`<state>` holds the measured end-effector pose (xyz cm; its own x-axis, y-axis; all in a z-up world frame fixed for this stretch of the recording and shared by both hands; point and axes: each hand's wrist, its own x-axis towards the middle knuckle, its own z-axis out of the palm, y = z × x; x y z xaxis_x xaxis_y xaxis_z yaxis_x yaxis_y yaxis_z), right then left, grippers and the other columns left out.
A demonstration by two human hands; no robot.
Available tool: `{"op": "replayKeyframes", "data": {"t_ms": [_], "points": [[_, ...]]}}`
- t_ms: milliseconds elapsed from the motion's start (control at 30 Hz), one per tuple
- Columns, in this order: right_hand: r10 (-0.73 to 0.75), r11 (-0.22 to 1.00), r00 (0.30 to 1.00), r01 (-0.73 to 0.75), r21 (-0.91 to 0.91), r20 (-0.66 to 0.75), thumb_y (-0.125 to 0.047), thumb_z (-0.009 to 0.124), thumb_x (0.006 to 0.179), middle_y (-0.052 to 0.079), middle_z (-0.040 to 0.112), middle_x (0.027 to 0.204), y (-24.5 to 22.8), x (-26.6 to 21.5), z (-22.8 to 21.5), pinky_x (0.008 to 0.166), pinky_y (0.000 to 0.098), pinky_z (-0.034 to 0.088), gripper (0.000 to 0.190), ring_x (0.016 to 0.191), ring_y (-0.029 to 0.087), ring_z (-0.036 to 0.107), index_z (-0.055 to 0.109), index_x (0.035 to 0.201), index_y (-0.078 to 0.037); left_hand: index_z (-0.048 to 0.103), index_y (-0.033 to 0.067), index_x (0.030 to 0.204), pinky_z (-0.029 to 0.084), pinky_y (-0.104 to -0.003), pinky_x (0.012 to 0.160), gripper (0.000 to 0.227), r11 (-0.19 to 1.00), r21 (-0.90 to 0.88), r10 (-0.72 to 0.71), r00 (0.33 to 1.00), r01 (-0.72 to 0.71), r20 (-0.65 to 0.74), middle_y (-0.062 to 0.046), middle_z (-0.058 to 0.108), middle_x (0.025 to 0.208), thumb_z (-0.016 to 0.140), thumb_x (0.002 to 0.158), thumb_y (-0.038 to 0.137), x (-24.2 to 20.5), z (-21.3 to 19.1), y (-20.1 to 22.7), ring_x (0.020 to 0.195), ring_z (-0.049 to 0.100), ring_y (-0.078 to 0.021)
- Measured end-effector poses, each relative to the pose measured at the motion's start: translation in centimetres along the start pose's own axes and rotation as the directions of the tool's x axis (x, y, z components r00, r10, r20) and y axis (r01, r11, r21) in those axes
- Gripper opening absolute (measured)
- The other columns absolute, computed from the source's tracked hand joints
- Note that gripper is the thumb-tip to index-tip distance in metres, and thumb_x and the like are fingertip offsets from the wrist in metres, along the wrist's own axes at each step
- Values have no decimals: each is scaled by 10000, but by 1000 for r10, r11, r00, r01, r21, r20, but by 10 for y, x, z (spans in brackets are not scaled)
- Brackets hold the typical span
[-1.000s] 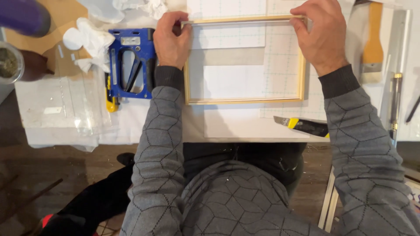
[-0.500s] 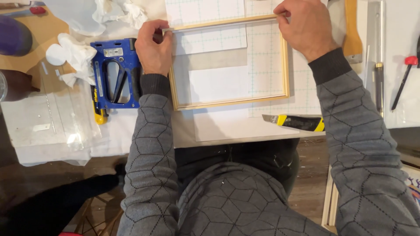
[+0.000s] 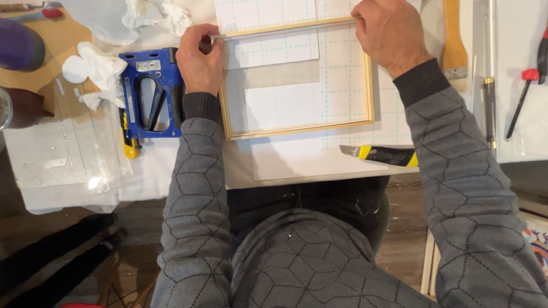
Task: Assembling a picture frame by cutting white spacers to size and cleaning the glass.
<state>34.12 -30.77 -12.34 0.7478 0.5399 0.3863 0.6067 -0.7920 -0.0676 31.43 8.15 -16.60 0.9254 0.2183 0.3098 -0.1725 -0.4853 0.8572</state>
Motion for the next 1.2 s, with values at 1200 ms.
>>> {"op": "replayKeyframes", "data": {"t_ms": [1200], "points": [[727,686,681,-727,30,-89,-132,853,956,138,647,1031,-100,-184,-98,794,427,539,333,916,281,659,612,1137,9,730,68,1022,560,-293,750,132,1000,1,-32,999,32,3,-29,695,889,757,902,19,2,1,-3,794,641,-142]]}}
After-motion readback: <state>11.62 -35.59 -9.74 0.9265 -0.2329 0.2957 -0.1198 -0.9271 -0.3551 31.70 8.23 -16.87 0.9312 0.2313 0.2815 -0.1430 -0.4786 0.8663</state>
